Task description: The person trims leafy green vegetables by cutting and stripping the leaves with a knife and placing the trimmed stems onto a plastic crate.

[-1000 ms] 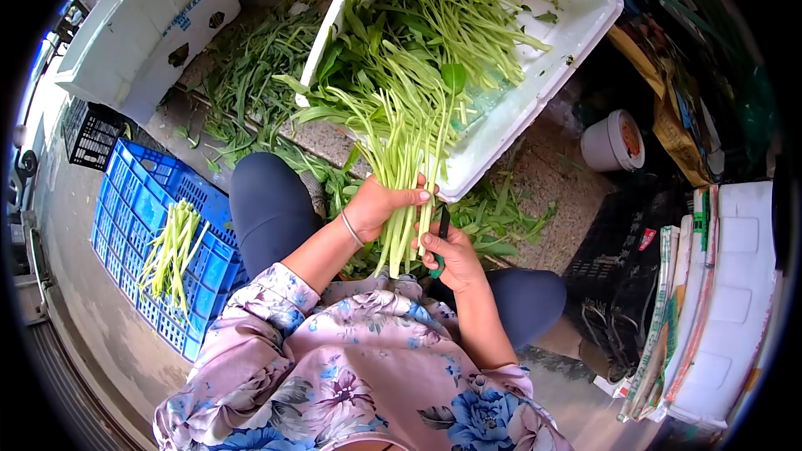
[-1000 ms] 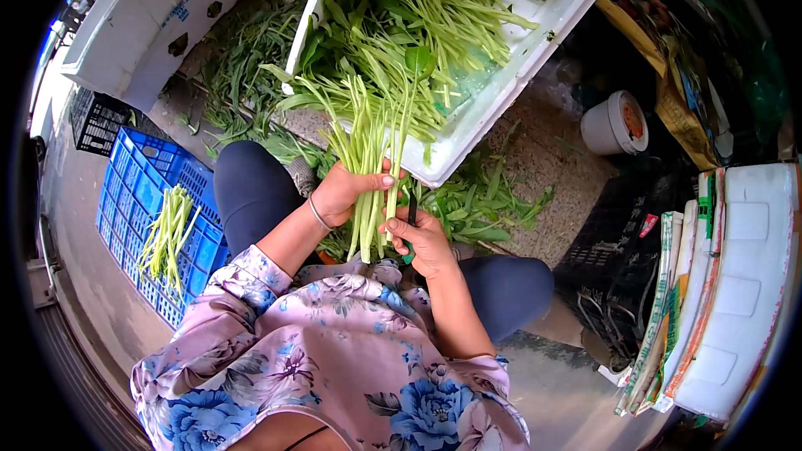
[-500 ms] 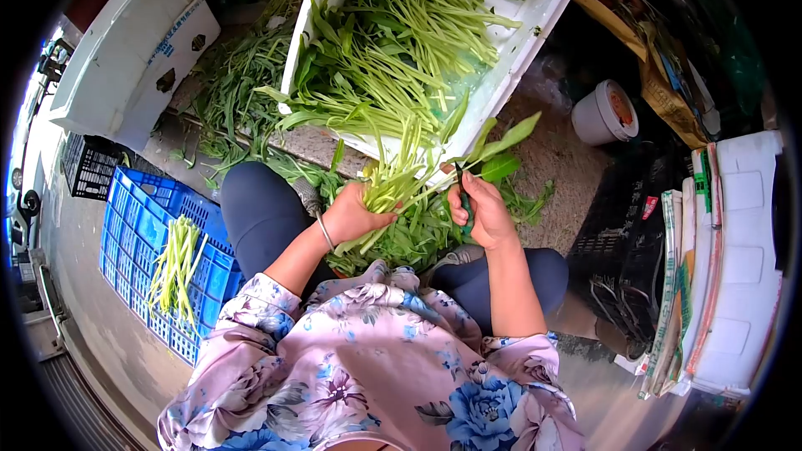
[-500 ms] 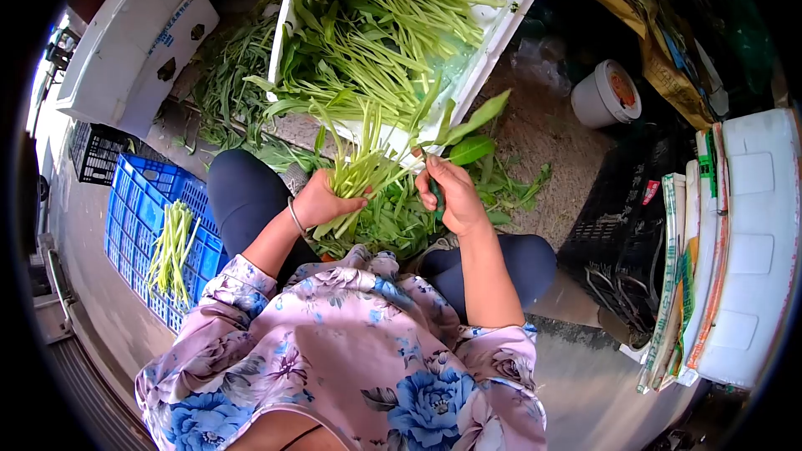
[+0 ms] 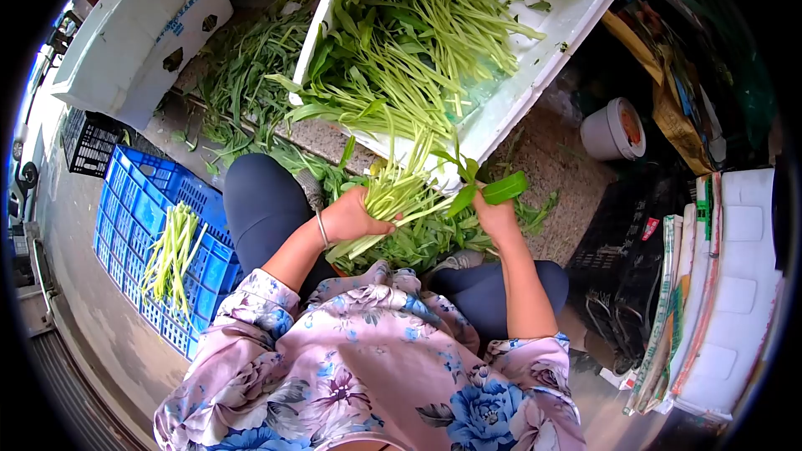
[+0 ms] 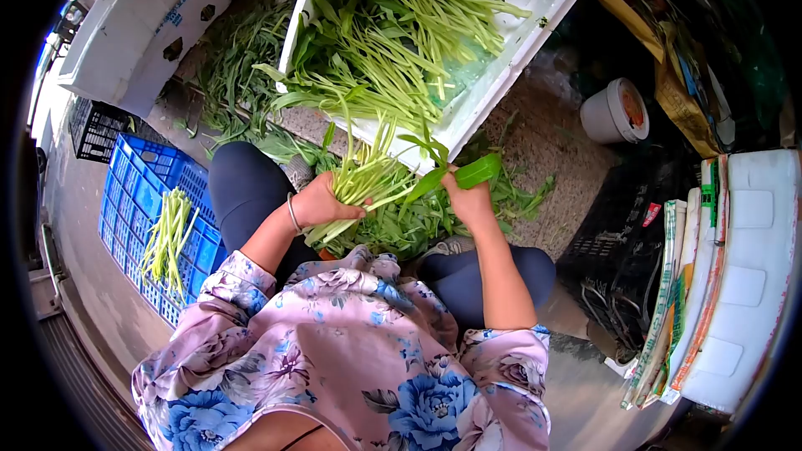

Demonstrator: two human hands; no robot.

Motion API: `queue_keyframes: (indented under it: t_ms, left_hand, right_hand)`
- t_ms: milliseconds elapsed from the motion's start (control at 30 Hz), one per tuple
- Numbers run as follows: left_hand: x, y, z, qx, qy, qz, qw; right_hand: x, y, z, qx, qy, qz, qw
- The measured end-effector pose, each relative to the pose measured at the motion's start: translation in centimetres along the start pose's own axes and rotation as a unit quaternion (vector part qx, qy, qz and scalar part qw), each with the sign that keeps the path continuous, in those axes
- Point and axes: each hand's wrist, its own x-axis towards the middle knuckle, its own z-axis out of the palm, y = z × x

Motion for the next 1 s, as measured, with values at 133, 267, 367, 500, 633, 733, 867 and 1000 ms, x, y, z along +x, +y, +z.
queue_keyframes:
  t_ms: [133,267,367,500,633,733,867,1000]
  left_hand:
    - [-0.8,1.2,-1.7,-0.284,0.088,-0.026,0.955]
    - [0.0,1.0,-2.8,-0.469,0.187,0.084,0.859]
    - [0.4,1.2,-3.1,-0.504,0.256,0.106,0.818]
    - [0.6,0.0,-3.8,-0.499,0.261,0.090,0.822]
    - [0.6,1.0,-3.8,-0.519,0.275,0.106,0.802]
    - [0.6,0.3,-4.0,-0.498,0.283,0.094,0.815]
    - [0.6,0.2,-3.8,-0.500,0.313,0.071,0.804]
    - [0.8,0.4,-3.4,-0.501,0.269,0.057,0.821]
  right_hand:
    - [-1.0,-2.9,-2.8,-0.348,-0.134,0.089,0.924]
    - [-0.2,-5.2,-2.5,-0.504,-0.242,0.101,0.823]
    - [3.6,-5.9,0.3,-0.354,-0.169,0.029,0.919]
    - [11.5,-1.8,7.3,-0.276,-0.012,-0.111,0.955]
    - [15.6,0.2,12.9,-0.299,0.071,-0.225,0.925]
    - [16.8,0.1,13.2,-0.290,0.087,-0.208,0.930]
    - [16.3,-2.5,10.1,-0.182,0.067,-0.147,0.970]
    - [12.4,-6.3,7.4,0.070,0.091,-0.070,0.991]
